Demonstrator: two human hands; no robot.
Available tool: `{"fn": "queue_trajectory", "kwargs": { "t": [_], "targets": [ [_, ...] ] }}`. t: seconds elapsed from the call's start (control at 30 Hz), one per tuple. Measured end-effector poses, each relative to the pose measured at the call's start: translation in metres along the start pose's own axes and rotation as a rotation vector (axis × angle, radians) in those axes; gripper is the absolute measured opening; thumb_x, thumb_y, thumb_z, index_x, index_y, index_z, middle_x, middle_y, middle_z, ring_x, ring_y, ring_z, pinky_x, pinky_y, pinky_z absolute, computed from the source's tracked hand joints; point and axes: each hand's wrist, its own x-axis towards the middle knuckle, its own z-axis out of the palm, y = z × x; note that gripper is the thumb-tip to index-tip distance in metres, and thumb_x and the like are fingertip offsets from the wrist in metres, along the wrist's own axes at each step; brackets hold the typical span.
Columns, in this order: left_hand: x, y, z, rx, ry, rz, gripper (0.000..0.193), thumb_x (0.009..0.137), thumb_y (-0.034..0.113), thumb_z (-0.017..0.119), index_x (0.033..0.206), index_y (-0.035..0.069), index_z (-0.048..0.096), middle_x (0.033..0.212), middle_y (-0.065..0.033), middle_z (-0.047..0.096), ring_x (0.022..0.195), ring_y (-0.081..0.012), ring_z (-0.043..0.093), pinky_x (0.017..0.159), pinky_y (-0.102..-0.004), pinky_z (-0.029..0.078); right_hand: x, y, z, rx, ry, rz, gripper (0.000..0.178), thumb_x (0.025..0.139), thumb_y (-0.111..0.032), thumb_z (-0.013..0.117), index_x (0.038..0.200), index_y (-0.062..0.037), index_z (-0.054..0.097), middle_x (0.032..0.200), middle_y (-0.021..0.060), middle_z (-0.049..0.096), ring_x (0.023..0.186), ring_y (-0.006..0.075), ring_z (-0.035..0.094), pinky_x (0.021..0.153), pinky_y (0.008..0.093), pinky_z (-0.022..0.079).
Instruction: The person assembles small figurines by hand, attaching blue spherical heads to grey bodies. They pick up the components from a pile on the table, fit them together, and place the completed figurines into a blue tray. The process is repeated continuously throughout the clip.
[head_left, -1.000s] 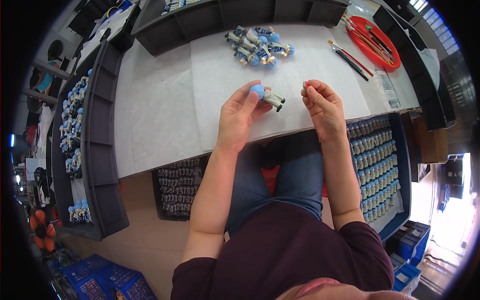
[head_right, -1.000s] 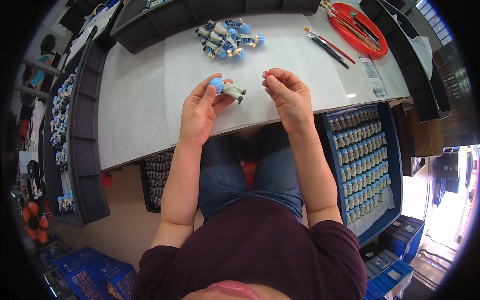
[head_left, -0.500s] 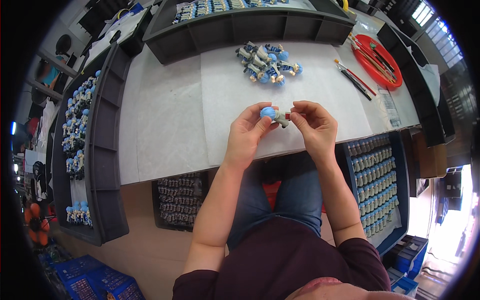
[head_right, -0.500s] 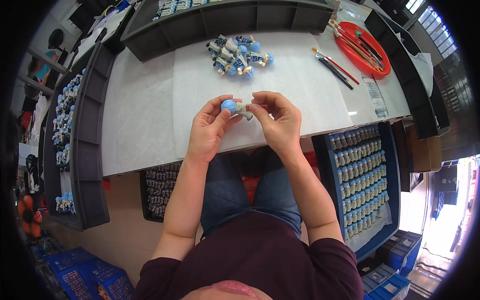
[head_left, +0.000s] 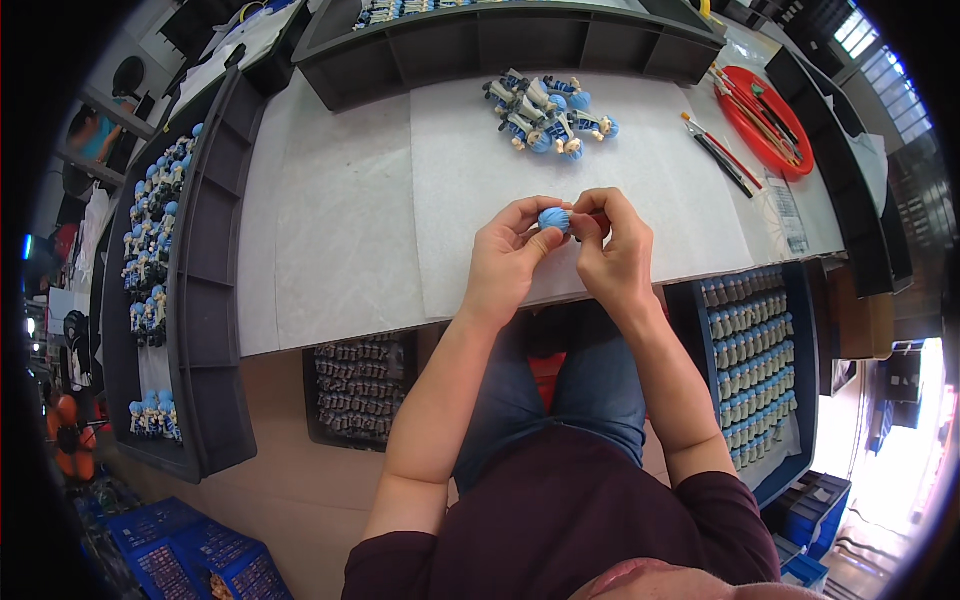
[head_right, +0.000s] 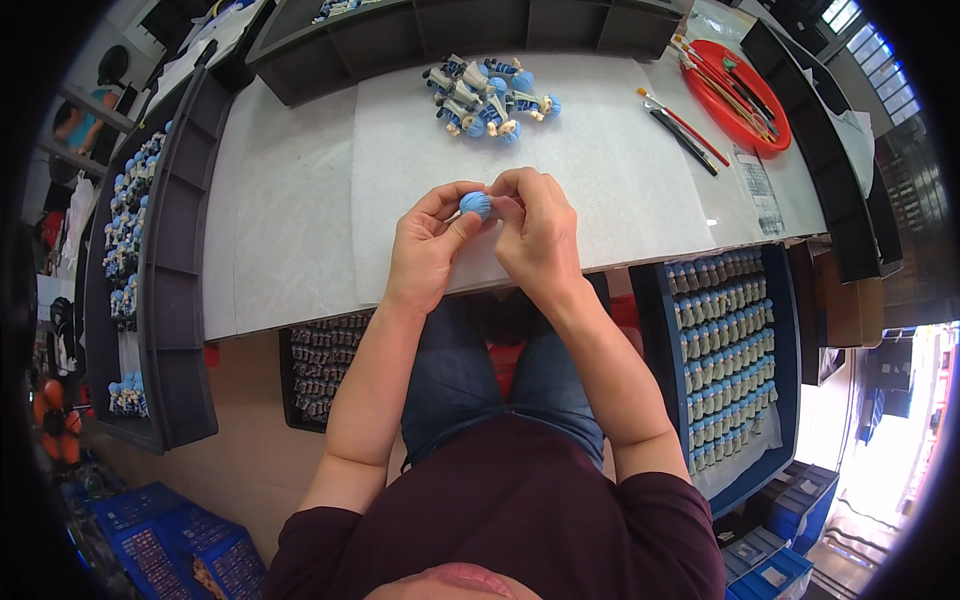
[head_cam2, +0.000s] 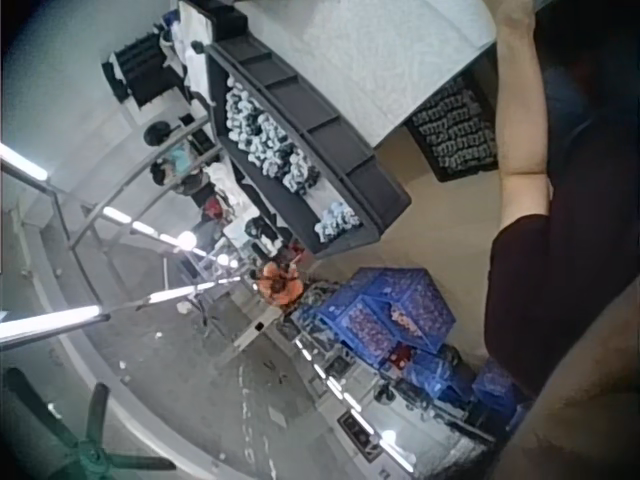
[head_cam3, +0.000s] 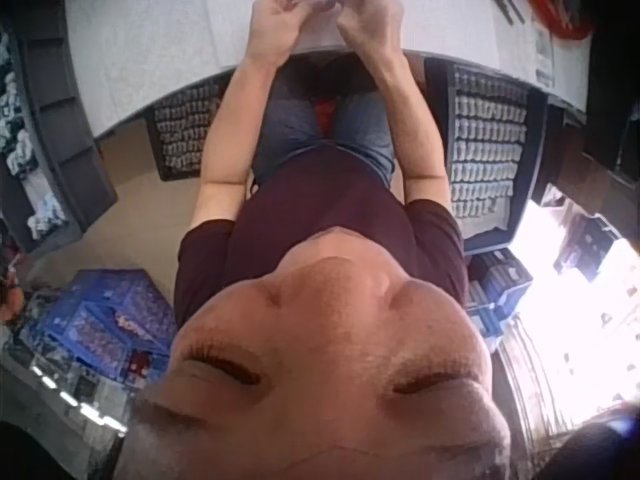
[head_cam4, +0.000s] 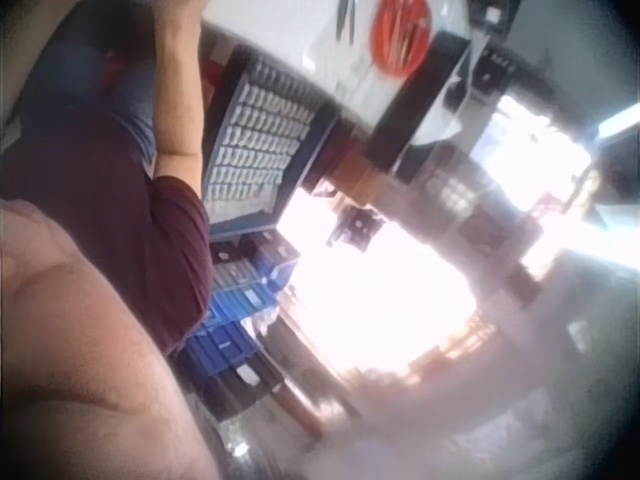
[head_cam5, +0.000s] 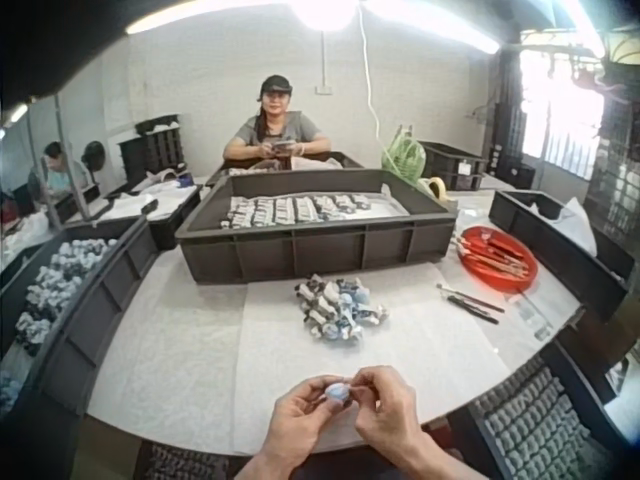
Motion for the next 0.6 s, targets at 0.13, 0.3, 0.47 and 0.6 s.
{"fn": "queue_trajectory", "kwargs": {
  "t": [0.13, 0.3, 0.47, 0.6],
  "targets": [
    [-0.001, 0.004, 0.006, -0.04, 0.065, -0.021, 0.027, 0.083, -0.003, 0.055, 0.109, -0.004, 0.051, 0.103, -0.0087, 0.058, 0.091, -0.0118, 0.056, 0.082, -0.0238, 0.047, 0.007, -0.002, -0.001, 0.161, 0.089, 0.147, 0.016, 0.076, 0.008, 0.056, 0.087, -0.001, 0.048, 0.075, 0.0105, 0.058, 0.066, 0.0186, 0.061, 0.059, 0.0271, 0.048],
    [0.001, 0.001, 0.005, -0.004, 0.092, 0.009, 0.026, 0.082, -0.005, 0.053, 0.108, -0.004, 0.051, 0.103, -0.0098, 0.057, 0.091, -0.0129, 0.056, 0.082, -0.0242, 0.047, 0.002, -0.004, 0.003, 0.134, 0.002, 0.11, 0.017, 0.077, 0.007, 0.056, 0.088, -0.0007, 0.045, 0.075, 0.0116, 0.057, 0.067, 0.02, 0.062, 0.059, 0.0287, 0.048],
    [0.0, 0.0, 0.004, -0.024, 0.113, 0.028, 0.026, 0.082, -0.002, 0.056, 0.107, -0.003, 0.052, 0.105, -0.0114, 0.058, 0.093, -0.014, 0.057, 0.084, -0.0247, 0.047, 0.003, -0.005, 0.006, 0.241, 0.083, 0.131, 0.019, 0.075, 0.009, 0.057, 0.086, -0.0002, 0.043, 0.074, 0.0128, 0.055, 0.066, 0.0257, 0.061, 0.058, 0.0317, 0.048],
    [0.001, 0.0, 0.005, -0.035, 0.113, 0.021, 0.026, 0.081, -0.008, 0.053, 0.107, -0.004, 0.052, 0.103, -0.0099, 0.058, 0.09, -0.0124, 0.056, 0.081, -0.0232, 0.046, 0.003, 0.001, 0.009, 0.131, 0.052, 0.066, 0.021, 0.074, 0.009, 0.057, 0.086, -0.0004, 0.043, 0.074, 0.0123, 0.055, 0.066, 0.0257, 0.06, 0.058, 0.0321, 0.048]
  ]
}}
